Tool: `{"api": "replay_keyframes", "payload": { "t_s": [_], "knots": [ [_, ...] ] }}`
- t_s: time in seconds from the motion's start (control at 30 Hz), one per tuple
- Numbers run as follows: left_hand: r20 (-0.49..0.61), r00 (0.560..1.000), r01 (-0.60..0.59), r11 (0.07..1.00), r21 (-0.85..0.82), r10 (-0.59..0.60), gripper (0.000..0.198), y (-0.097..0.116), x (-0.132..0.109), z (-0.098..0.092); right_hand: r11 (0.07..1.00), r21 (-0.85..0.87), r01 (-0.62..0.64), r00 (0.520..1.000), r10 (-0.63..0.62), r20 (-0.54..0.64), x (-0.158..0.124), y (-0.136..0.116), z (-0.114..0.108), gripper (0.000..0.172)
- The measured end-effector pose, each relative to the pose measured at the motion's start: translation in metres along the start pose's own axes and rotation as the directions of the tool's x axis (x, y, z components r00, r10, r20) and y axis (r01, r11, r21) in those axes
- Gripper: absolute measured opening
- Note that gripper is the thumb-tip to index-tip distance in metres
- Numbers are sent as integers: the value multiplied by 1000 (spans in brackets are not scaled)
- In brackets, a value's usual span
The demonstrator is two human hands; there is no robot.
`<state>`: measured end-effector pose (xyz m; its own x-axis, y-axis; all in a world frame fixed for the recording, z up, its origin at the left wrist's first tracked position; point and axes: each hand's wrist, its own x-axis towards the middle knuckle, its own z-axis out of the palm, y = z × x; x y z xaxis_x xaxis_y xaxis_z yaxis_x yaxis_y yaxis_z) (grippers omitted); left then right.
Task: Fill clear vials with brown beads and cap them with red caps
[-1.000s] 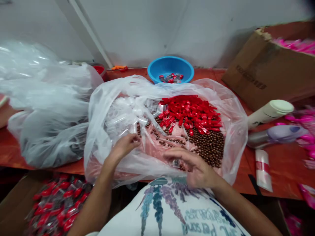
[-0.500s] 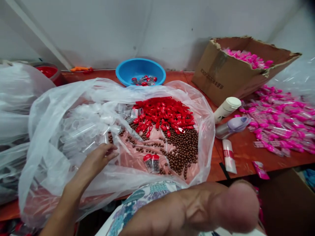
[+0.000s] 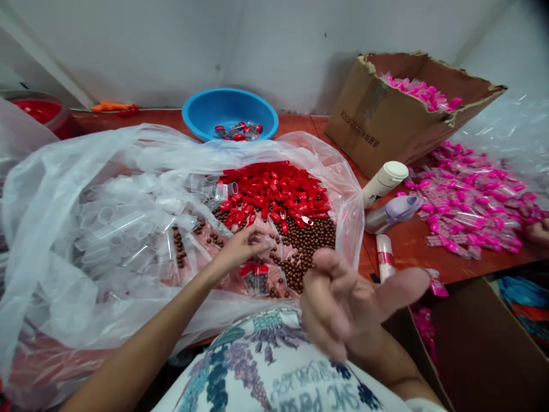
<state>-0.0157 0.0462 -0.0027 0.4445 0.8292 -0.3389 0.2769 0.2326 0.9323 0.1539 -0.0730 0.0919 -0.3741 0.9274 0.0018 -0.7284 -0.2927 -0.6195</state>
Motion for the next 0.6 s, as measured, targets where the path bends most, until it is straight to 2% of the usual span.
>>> {"api": "replay_keyframes", "payload": {
  "t_s": [0.03,0.07,0.13,0.2,0.3,0.4,0.6],
  "knots": [
    [22,1000,-8,1000,7,8,40,-3,8,9,994,-33,107,992,-110,-67,-1,-10,-11,84],
    [31,999,-17,999,28,16,35,-6,16,16,982,-120,144,975,-162,-154,-2,-19,-24,75],
    [46,999,-13,997,78,9,30,-14,30,28,938,-312,154,914,-255,-315,-6,-32,-49,66],
    [37,999,11,995,103,-15,27,-21,40,36,893,-434,123,861,-313,-400,-12,-35,-74,61],
    [-12,1000,10,993,116,-9,21,-25,49,45,884,-452,119,809,-350,-472,-22,-29,-100,54],
    [-40,998,-48,990,132,54,17,-22,56,55,906,-402,134,781,-347,-519,-26,-22,-115,48],
    [-47,991,-121,991,54,124,21,-17,70,79,923,-365,118,787,-311,-532,-20,-14,-126,38]
  ]
}}
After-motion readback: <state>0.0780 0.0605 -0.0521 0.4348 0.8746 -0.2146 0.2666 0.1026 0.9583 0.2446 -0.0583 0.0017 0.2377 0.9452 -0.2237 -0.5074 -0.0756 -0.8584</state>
